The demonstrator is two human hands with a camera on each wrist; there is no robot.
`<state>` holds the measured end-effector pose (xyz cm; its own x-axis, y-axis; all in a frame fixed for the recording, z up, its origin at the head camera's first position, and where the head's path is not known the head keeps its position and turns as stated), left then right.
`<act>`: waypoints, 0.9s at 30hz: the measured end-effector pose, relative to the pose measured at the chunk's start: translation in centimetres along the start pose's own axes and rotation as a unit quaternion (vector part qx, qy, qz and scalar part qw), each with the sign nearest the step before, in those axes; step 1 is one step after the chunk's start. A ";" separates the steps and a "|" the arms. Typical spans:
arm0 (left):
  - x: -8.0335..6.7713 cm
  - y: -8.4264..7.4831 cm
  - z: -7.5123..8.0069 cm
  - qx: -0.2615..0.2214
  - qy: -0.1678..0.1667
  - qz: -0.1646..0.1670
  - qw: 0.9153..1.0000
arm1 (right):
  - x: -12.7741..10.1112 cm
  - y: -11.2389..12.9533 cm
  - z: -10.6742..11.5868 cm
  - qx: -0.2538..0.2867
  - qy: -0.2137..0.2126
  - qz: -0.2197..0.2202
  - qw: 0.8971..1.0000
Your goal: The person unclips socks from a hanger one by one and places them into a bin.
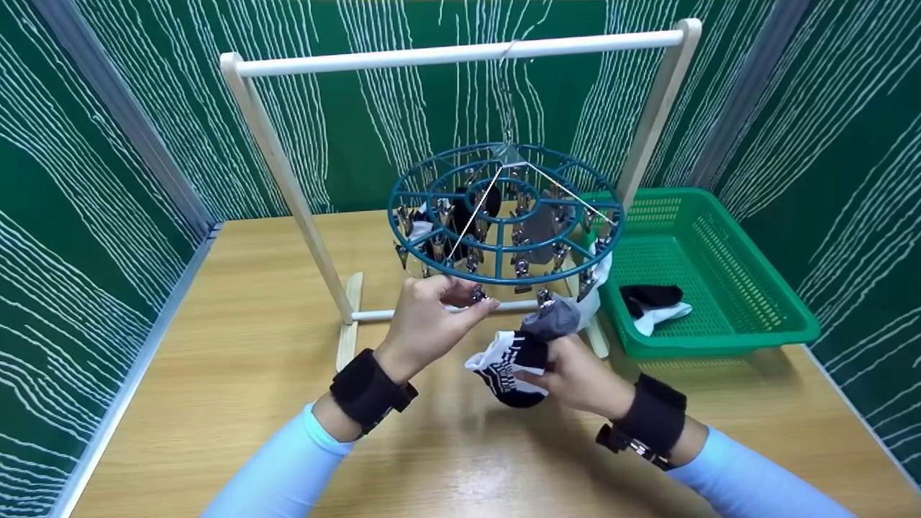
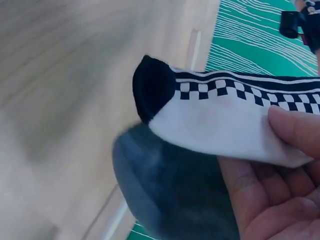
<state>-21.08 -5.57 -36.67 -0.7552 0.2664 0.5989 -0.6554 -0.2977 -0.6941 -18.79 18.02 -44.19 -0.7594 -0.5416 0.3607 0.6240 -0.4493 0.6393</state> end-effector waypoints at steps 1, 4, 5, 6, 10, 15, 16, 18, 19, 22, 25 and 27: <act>0.0 0.0 0.0 0.000 0.000 0.003 1.000 | 0.0 0.2 0.2 0.002 -0.005 0.013 1.000; 0.0 0.1 0.0 -0.002 0.001 0.005 1.000 | 0.0 0.7 0.9 0.013 -0.016 0.040 0.999; 0.0 0.1 0.0 -0.003 0.001 0.005 1.000 | 0.0 0.9 1.1 0.018 -0.018 0.046 0.999; 0.0 0.2 0.0 -0.005 0.002 0.005 1.000 | -0.1 1.0 1.3 0.022 -0.019 0.049 0.998; -0.1 0.2 0.0 -0.009 0.004 0.004 1.000 | -0.2 1.4 2.3 0.039 -0.020 0.037 0.998; -0.1 0.2 0.1 -0.006 0.001 0.005 1.000 | -0.3 2.0 4.0 0.048 -0.031 0.023 0.998; -0.1 0.3 0.1 -0.006 0.001 0.005 1.000 | -0.3 2.1 4.4 0.048 -0.033 0.018 0.998; -0.1 0.4 0.1 -0.005 -0.001 0.005 1.000 | -0.5 2.4 5.3 0.056 -0.027 0.002 0.998; -0.1 0.4 0.1 -0.005 -0.002 0.004 1.000 | -0.5 2.6 5.7 0.059 -0.024 -0.007 0.998; -0.1 0.5 0.1 -0.005 -0.005 0.001 1.000 | -0.7 2.9 7.0 0.063 -0.022 -0.026 0.997; -0.1 0.4 0.2 -0.006 -0.008 0.000 1.000 | -0.8 3.2 8.3 0.051 -0.031 -0.024 0.998; -0.1 0.4 0.2 -0.006 -0.008 0.001 1.000 | -0.8 3.3 9.1 0.041 -0.039 -0.024 0.998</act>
<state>-21.30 -5.92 -36.90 -0.7570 0.2507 0.6034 -0.6534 -0.2871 -0.7005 -17.82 23.42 -36.21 -0.8024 -0.4627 0.3768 0.5709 -0.4117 0.7103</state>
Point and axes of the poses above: each hand's wrist, its own x-axis towards the middle knuckle, its own z-axis out of the back of the hand, y = z × x, the point moved 1 cm from there along x, towards the middle knuckle, and after that the axes turned 3 degrees about -x, right-handed, at the moved point
